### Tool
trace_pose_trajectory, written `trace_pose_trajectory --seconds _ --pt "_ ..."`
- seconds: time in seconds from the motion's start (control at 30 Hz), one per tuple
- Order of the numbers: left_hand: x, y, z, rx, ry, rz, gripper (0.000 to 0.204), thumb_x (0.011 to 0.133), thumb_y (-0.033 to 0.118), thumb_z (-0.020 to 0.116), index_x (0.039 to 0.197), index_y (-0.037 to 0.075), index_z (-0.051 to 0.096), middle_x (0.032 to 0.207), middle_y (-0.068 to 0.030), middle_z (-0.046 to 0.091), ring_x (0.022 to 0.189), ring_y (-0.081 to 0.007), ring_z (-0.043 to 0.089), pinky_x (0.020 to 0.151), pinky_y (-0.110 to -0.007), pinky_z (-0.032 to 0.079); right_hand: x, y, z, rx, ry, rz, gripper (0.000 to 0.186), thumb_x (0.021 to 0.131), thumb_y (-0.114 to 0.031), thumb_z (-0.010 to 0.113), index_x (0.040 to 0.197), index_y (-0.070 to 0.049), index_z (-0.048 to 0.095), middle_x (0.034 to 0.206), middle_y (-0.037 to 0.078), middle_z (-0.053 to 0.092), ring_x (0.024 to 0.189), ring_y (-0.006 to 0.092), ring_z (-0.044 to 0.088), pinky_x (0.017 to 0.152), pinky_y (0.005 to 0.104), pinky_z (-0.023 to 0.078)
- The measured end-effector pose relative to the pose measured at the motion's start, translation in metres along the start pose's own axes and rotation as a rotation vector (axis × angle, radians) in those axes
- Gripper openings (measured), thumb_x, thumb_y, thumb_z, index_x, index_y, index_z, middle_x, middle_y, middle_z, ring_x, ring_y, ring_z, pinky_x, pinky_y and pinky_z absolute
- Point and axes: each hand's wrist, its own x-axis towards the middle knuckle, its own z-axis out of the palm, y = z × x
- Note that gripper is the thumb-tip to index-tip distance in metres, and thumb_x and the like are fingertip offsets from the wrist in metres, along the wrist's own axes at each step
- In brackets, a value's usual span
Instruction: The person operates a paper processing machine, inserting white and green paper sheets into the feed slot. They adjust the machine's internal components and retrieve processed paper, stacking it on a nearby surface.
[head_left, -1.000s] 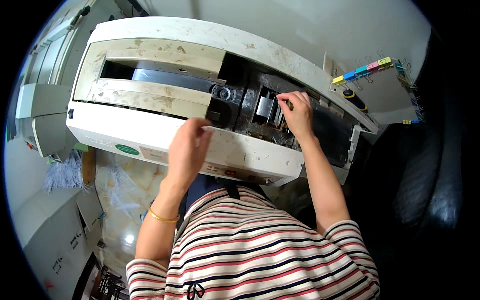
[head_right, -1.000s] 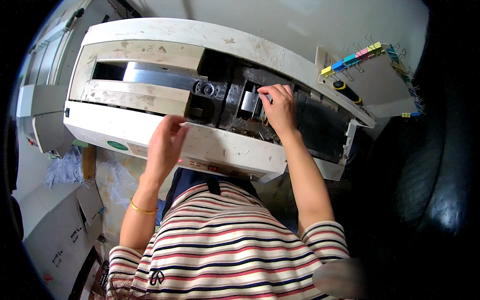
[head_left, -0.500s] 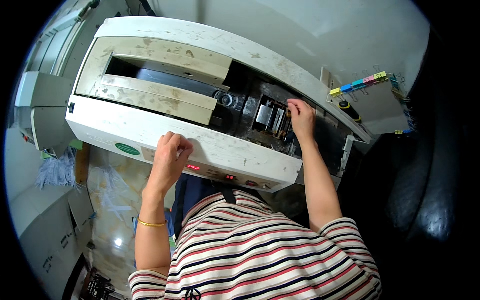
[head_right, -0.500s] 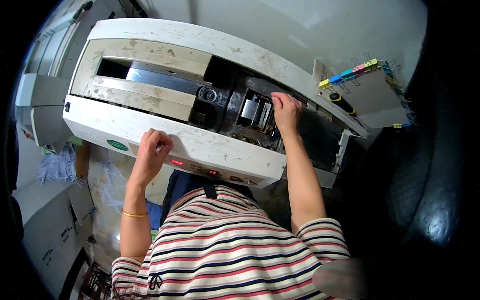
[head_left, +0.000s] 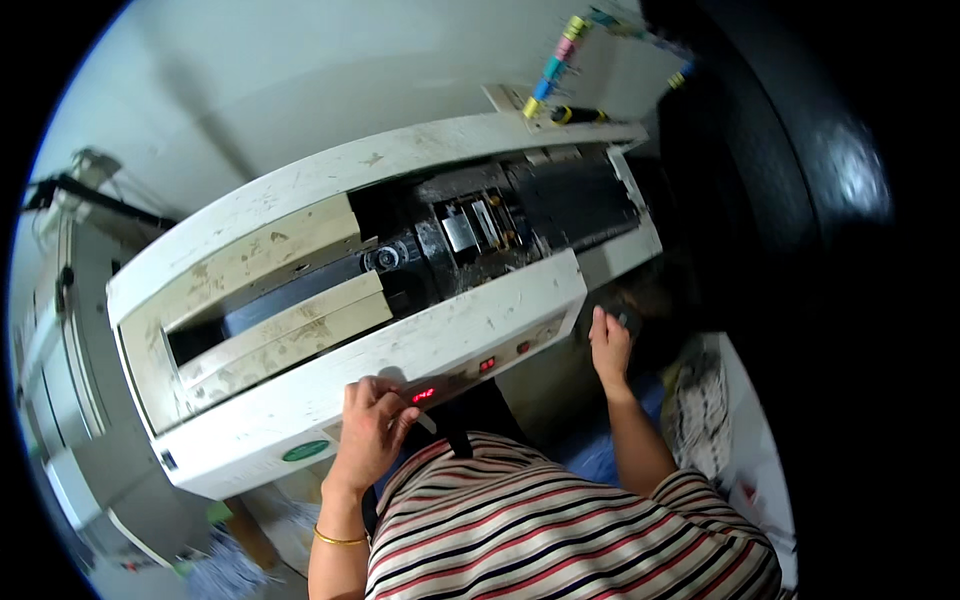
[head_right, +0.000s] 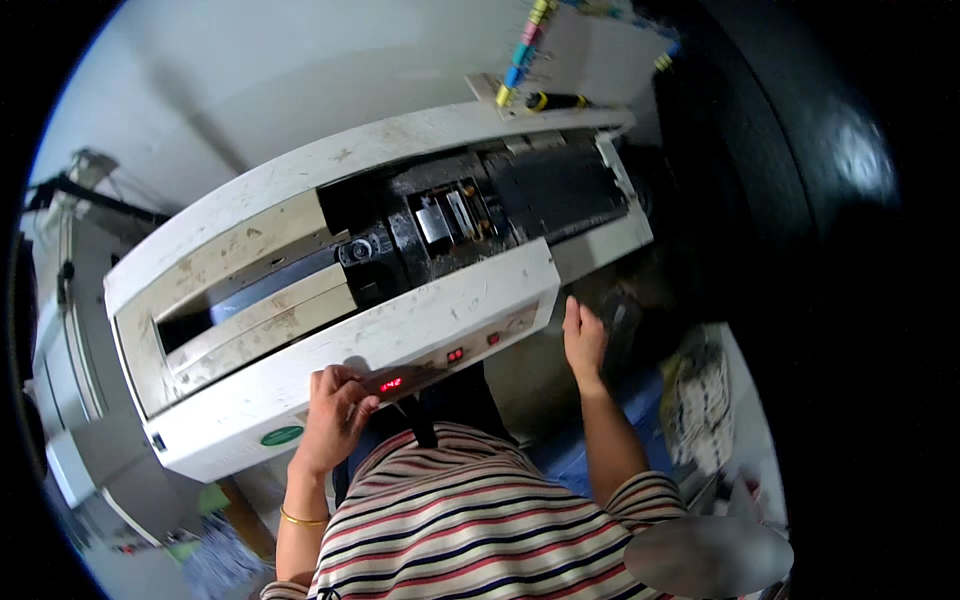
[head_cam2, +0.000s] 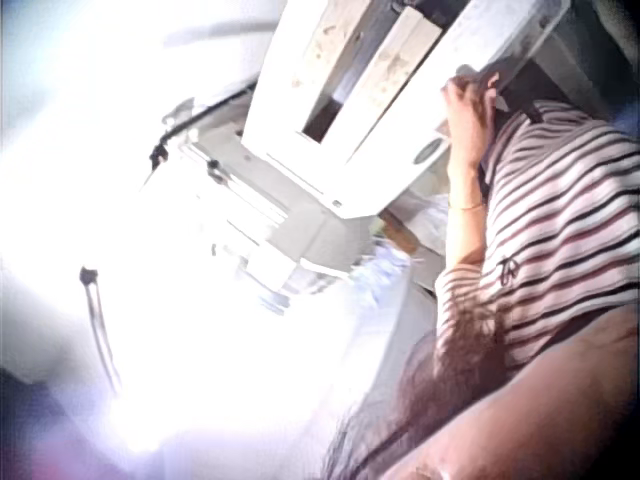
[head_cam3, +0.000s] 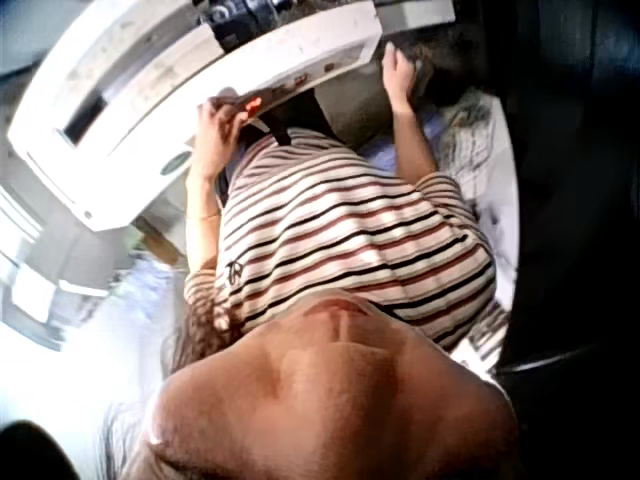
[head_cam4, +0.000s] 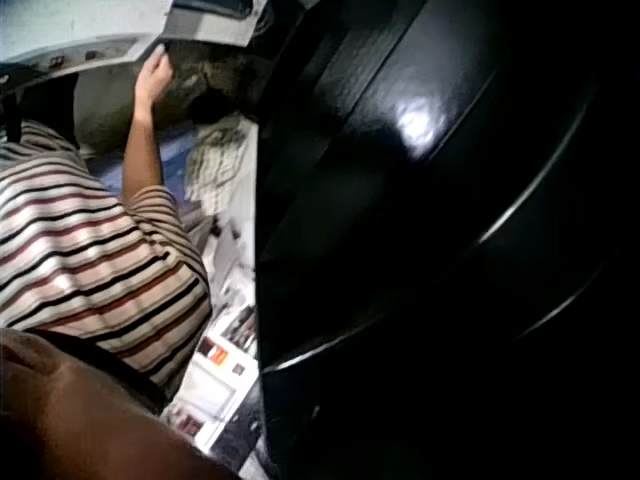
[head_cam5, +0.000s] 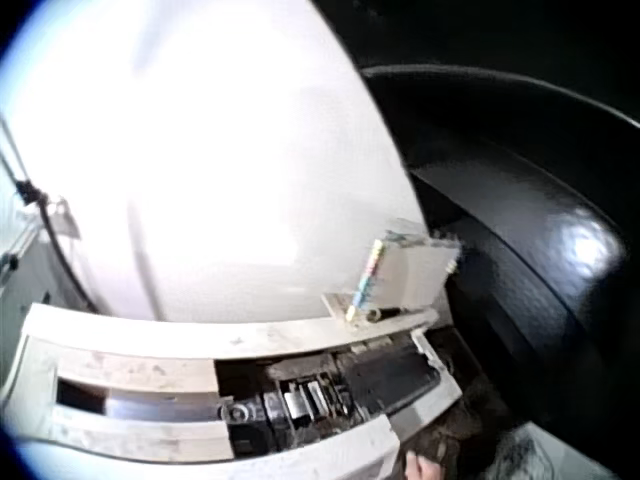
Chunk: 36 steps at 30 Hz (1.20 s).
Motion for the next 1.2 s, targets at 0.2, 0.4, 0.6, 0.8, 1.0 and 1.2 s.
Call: trace_pose_trajectory --seconds 0.2,0.4,0.6,0.8,1.0,1.2 --pt "-0.001 -0.01 -0.019 -0.061 -0.256 0.197 0.015 0.075 0.01 0.076 0.083 0.007 0.063 0.112 -0.0125 0.054 0.105 -0.0316 0.046 0.092 -0.04 0.04 -0.213 0.056 0.019 0.02 -0.133 0.265 0.034 0.096 -0.033 0.054 0.079 -0.005 0.064 0.069 0.012 0.066 0.068 0.0351 0.064 0.066 0.0437 0.05" --pt "-0.01 -0.03 -0.01 -0.199 -0.339 0.143 0.029 0.062 -0.002 0.078 0.086 0.011 0.068 0.115 -0.0093 0.055 0.108 -0.0297 0.046 0.093 -0.04 0.039 -0.409 0.092 0.032 0.064 -0.161 0.569 0.026 0.092 -0.031 0.061 0.088 -0.007 0.068 0.062 0.009 0.063 0.059 0.0211 0.066 0.057 0.0347 0.05" --pt "-0.013 -0.051 -0.016 -0.09 -0.477 0.204 0.04 0.082 0.0 0.07 0.12 0.007 0.058 0.123 -0.0066 0.052 0.119 -0.0225 0.048 0.101 -0.036 0.039 -0.546 0.065 0.044 0.341 -0.165 1.002 0.022 0.089 -0.024 0.065 0.089 -0.002 0.065 0.072 0.008 0.066 0.064 0.0169 0.064 0.06 0.0327 0.05" --pt "-0.01 -0.055 -0.001 0.076 -0.23 0.028 0.045 0.098 0.045 0.05 0.122 0.007 0.061 0.116 -0.0076 0.063 0.117 -0.0224 0.052 0.103 -0.04 0.037 -0.708 0.025 0.082 0.446 -0.168 1.2 0.022 0.089 -0.023 0.064 0.092 -0.001 0.067 0.078 0.008 0.069 0.069 0.015 0.066 0.064 0.0297 0.052" --pt "-0.102 -0.036 0.112 -0.422 -0.402 -0.055 0.022 0.097 0.022 0.054 0.105 0.005 0.065 0.122 -0.0112 0.063 0.118 -0.0189 0.054 0.098 -0.034 0.04 -0.876 -0.022 0.11 0.474 -0.03 1.384 0.022 0.089 -0.022 0.064 0.094 -0.002 0.069 0.08 0.009 0.07 0.069 0.015 0.066 0.064 0.029 0.053" --pt "-0.224 0.027 0.197 -0.144 -0.913 0.069 0.019 0.09 0.02 0.067 0.1 0.005 0.064 0.106 -0.0025 0.064 0.102 -0.0124 0.056 0.091 -0.027 0.043 -0.953 -0.072 0.147 0.729 0.437 1.82 0.027 0.085 -0.027 0.065 0.09 -0.002 0.071 0.074 0.009 0.071 0.064 0.0161 0.066 0.063 0.0311 0.053"
